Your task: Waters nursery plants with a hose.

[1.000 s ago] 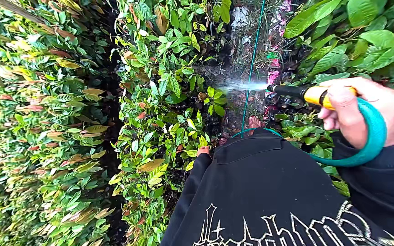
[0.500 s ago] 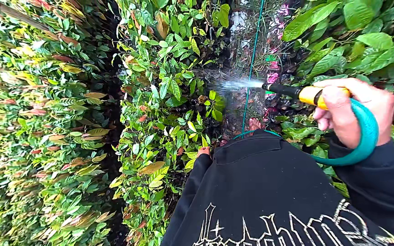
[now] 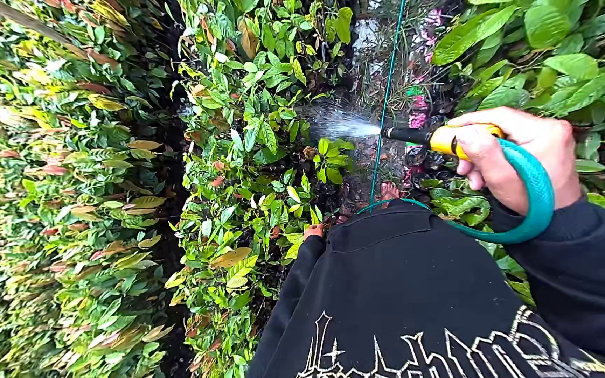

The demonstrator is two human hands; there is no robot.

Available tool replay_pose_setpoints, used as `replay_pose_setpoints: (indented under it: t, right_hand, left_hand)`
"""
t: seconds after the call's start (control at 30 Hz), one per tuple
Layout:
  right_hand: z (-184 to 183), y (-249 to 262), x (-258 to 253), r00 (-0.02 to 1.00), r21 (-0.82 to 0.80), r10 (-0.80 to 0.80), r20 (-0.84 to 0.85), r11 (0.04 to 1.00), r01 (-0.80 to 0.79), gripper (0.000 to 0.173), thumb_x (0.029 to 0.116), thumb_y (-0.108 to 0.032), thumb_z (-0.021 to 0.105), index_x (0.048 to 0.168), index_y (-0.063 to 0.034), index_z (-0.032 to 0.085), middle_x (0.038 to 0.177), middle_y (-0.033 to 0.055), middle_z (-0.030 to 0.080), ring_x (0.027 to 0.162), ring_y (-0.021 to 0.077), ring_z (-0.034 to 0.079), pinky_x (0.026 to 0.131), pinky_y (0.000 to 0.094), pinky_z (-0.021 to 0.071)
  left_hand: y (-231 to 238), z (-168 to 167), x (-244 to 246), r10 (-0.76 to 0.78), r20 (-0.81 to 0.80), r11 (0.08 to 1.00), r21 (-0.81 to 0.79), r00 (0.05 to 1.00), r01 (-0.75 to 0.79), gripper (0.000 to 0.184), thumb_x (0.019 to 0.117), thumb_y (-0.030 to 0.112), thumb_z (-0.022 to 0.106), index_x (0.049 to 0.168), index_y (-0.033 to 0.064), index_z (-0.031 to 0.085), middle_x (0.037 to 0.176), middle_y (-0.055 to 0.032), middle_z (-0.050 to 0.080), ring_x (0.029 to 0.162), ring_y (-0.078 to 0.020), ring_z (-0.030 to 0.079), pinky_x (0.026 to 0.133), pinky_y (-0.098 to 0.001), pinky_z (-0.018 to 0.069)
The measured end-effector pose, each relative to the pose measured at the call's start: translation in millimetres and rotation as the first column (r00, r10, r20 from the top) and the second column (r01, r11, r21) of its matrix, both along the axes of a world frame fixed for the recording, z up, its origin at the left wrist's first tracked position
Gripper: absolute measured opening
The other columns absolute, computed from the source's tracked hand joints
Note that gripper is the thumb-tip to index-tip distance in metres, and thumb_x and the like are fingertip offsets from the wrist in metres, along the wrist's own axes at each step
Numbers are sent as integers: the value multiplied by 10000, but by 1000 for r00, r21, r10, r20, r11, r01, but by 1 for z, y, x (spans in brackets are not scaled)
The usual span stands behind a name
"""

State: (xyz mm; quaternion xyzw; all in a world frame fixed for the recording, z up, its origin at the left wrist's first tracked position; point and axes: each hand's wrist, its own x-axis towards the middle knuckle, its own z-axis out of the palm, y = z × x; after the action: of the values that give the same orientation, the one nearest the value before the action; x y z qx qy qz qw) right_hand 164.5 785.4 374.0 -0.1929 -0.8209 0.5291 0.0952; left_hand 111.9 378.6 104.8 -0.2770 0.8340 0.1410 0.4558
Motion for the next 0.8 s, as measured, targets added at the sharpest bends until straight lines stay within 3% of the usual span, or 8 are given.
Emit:
replay_pose_setpoints:
  t: [0.8]
  right_hand:
    - [-15,-13,6,999,9,22,-23,1000,-22,403,1019,-445,560,1218,-127,706,762,15,698,484,94,613,408,305,530]
  left_hand:
    - [-3,1,8,43,24,999,17,999,-43,399,1065,339,572,1322,48,665,1385,-194,637,1341,-314,571,1135,-519,418]
